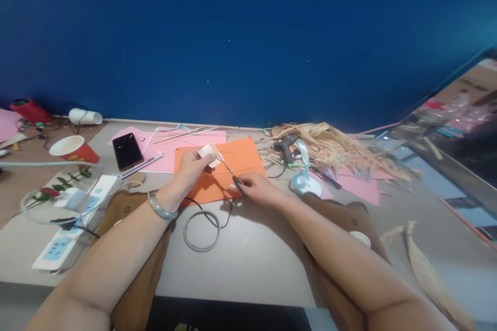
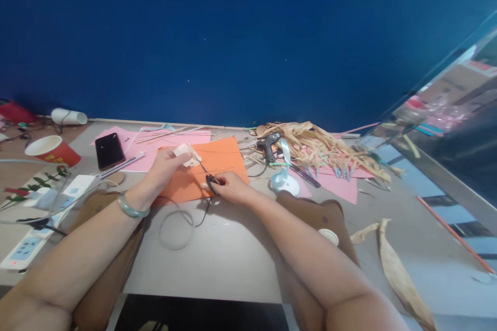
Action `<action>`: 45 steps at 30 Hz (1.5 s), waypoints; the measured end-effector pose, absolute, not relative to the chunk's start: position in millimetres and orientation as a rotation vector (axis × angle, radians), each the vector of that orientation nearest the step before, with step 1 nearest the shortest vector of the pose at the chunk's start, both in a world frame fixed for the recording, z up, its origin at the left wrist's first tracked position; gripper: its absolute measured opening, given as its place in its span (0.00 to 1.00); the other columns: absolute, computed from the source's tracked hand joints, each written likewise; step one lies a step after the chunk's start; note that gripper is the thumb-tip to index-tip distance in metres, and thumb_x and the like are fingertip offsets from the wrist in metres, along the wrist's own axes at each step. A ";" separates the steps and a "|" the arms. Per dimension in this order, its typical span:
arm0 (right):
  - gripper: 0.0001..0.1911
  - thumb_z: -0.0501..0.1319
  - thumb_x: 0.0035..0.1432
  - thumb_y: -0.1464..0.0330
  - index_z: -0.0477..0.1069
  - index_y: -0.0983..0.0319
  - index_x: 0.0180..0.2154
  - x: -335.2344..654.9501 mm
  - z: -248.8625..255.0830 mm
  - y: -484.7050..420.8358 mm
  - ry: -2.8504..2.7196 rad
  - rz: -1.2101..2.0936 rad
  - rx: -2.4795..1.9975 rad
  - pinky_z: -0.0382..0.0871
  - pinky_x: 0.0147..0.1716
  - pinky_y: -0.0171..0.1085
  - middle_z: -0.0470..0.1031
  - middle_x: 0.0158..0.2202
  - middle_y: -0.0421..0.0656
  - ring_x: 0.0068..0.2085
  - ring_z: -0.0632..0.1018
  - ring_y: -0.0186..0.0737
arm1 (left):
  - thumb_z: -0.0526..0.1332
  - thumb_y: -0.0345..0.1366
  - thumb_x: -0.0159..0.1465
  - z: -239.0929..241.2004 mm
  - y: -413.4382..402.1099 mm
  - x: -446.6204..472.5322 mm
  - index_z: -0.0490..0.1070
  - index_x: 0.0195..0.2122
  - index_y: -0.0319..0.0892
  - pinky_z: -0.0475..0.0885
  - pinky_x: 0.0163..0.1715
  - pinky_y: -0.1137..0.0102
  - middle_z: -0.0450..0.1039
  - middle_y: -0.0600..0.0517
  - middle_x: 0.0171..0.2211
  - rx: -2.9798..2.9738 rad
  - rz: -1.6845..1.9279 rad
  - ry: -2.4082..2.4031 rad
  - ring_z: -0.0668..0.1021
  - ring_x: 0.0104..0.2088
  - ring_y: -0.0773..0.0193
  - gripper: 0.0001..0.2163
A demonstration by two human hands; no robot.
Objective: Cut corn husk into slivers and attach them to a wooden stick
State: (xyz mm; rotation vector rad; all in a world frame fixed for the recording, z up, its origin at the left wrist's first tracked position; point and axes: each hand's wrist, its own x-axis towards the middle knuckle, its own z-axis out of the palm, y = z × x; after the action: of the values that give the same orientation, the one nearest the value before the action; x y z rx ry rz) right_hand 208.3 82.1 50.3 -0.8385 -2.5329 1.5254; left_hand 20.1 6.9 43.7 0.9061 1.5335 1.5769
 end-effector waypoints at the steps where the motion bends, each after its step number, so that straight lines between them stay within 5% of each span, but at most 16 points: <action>1: 0.26 0.58 0.48 0.47 0.54 0.62 0.20 208.2 50.1 82.4 -2.539 1.521 -0.833 0.48 0.22 0.31 0.52 0.20 0.34 0.22 0.57 0.28 | 0.64 0.39 0.51 43.3 7.0 19.9 0.75 0.32 0.33 0.69 0.22 0.74 0.75 0.48 0.26 0.895 1.576 1.533 0.75 0.22 0.67 0.13; 45: 0.25 0.56 0.51 0.48 0.56 0.62 0.21 210.0 46.8 88.2 -2.517 1.633 -0.880 0.49 0.23 0.32 0.54 0.20 0.35 0.23 0.56 0.29 | 0.66 0.38 0.49 40.3 8.6 20.5 0.74 0.30 0.35 0.64 0.19 0.75 0.74 0.49 0.23 0.772 1.312 1.484 0.72 0.21 0.69 0.11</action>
State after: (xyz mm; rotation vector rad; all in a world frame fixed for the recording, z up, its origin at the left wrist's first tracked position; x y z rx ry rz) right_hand 210.0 88.2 46.8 -0.8802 -2.5171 1.6328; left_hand 20.5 8.6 40.3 0.7718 1.4838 1.3124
